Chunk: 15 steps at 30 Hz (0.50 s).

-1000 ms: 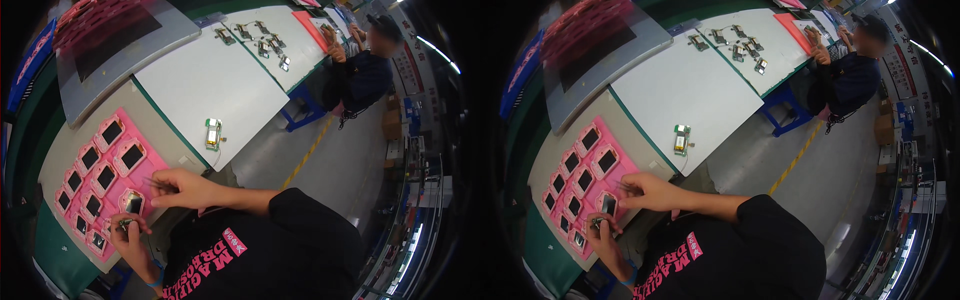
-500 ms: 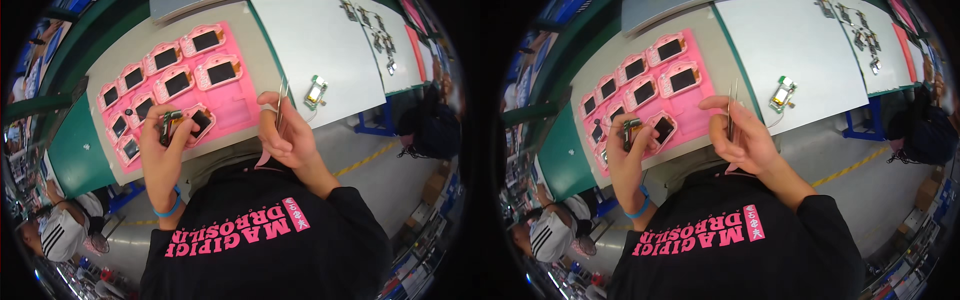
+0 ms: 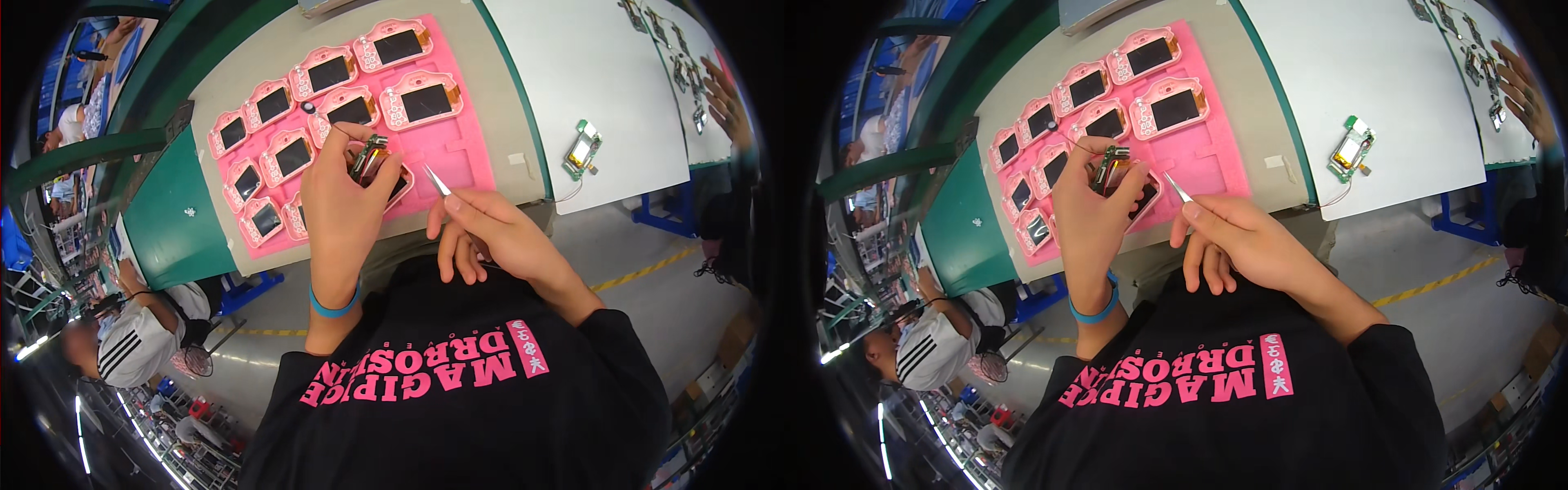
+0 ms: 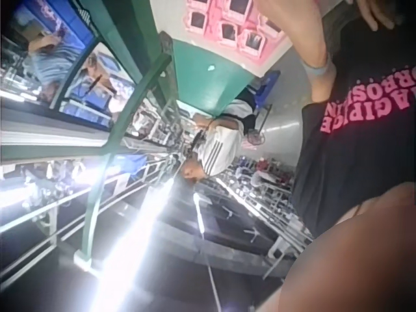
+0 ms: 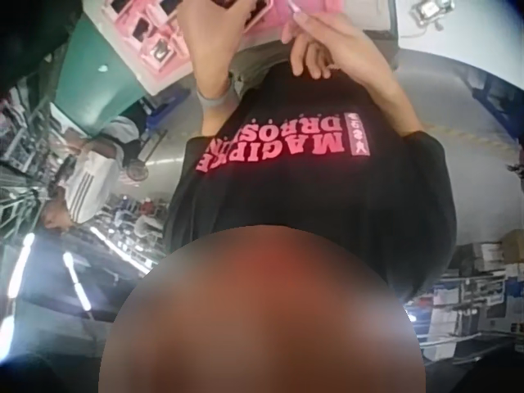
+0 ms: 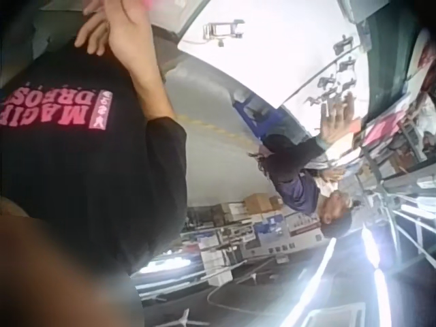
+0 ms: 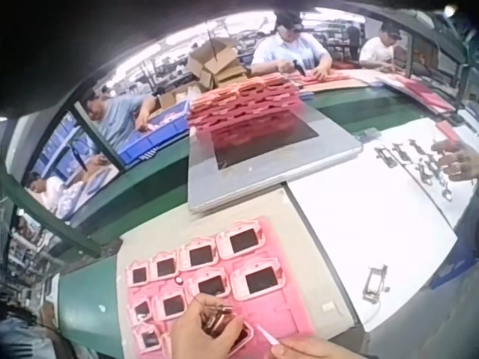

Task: Assembling components of a handheld electronic device at a factory station, including connecting wires and placing circuit boards into housings.

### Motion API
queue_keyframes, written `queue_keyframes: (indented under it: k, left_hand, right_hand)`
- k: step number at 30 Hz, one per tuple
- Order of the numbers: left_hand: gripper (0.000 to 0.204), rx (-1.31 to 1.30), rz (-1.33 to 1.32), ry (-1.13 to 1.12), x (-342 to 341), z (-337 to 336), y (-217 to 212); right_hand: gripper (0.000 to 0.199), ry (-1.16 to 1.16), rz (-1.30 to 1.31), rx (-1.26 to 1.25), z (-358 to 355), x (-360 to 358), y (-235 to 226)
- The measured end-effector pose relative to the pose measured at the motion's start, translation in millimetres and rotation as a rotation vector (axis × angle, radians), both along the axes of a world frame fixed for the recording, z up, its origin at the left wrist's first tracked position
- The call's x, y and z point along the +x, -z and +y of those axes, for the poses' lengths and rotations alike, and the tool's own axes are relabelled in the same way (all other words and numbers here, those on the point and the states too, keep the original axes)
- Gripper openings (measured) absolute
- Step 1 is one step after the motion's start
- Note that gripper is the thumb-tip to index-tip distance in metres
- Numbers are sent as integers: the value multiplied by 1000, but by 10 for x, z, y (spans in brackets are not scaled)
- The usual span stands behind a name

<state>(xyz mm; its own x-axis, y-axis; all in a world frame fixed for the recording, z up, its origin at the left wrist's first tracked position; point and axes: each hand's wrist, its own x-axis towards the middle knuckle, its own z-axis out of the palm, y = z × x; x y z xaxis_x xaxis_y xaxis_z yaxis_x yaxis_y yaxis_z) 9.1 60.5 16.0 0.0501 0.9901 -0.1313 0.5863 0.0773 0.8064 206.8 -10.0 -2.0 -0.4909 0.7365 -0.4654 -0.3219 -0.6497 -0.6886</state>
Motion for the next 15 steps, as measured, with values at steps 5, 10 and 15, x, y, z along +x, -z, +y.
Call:
queue_keyframes:
  k: [5,10,15]
  left_hand:
    - [28,-19,-34,-9,-27,-19,10]
    - [27,-75,-93,-35,-41,-28,-35]
    - [27,-152,-170,-61,-58,-19,-78]
  right_hand:
    - [41,-58,47,-78,35,-106,1]
    - [42,-75,70,-118,62,-175,52]
    - [43,-64,97,-151,95,-238,76]
